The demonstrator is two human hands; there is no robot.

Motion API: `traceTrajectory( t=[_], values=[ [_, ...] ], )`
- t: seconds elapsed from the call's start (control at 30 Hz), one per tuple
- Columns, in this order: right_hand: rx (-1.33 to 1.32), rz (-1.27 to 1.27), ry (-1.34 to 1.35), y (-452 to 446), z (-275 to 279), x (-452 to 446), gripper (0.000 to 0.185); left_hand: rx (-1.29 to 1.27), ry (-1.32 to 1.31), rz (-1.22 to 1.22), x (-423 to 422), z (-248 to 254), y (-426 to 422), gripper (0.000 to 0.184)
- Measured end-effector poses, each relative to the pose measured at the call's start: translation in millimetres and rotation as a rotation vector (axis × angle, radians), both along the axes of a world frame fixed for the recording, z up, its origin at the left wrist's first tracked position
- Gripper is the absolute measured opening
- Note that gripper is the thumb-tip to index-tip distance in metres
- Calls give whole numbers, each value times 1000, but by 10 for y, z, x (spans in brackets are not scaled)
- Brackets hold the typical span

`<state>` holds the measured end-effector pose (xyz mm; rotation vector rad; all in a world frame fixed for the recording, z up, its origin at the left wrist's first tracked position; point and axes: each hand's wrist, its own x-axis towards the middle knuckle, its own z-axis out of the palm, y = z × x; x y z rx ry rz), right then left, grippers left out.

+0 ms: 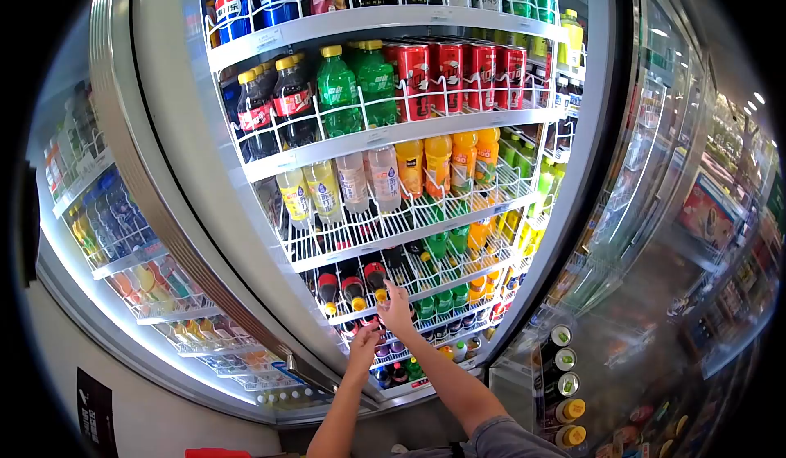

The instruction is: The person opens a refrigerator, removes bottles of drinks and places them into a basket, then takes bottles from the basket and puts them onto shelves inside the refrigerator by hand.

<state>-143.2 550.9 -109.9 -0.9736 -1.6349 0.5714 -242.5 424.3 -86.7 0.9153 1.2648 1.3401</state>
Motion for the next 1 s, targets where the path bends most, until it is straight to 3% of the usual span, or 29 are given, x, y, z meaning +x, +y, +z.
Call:
traceTrajectory(
  t=[0.1, 0.23, 0.4, 0.53, 0.87, 1.0],
  values=[
    [55, -42, -99, 39, 39, -30, 69, 13, -19, 7, 11, -21, 43, 33],
    [204, -193, -107, 196, -9, -167, 59, 37, 29, -26, -9, -48, 92, 33],
    [60, -253, 22, 148, 84, -185, 34, 37, 32, -32, -49, -44, 77, 35],
    [22, -283, 38, 37, 317, -76, 31, 21, -13, -23, 8, -19, 71, 34],
    [77, -277, 55, -283, 957, 467, 25, 305, 278, 25, 193, 109, 189, 31],
    [74, -319, 88, -566, 1215, 677, 22, 333, 477, 100, 189, 228, 132, 45]
  ],
)
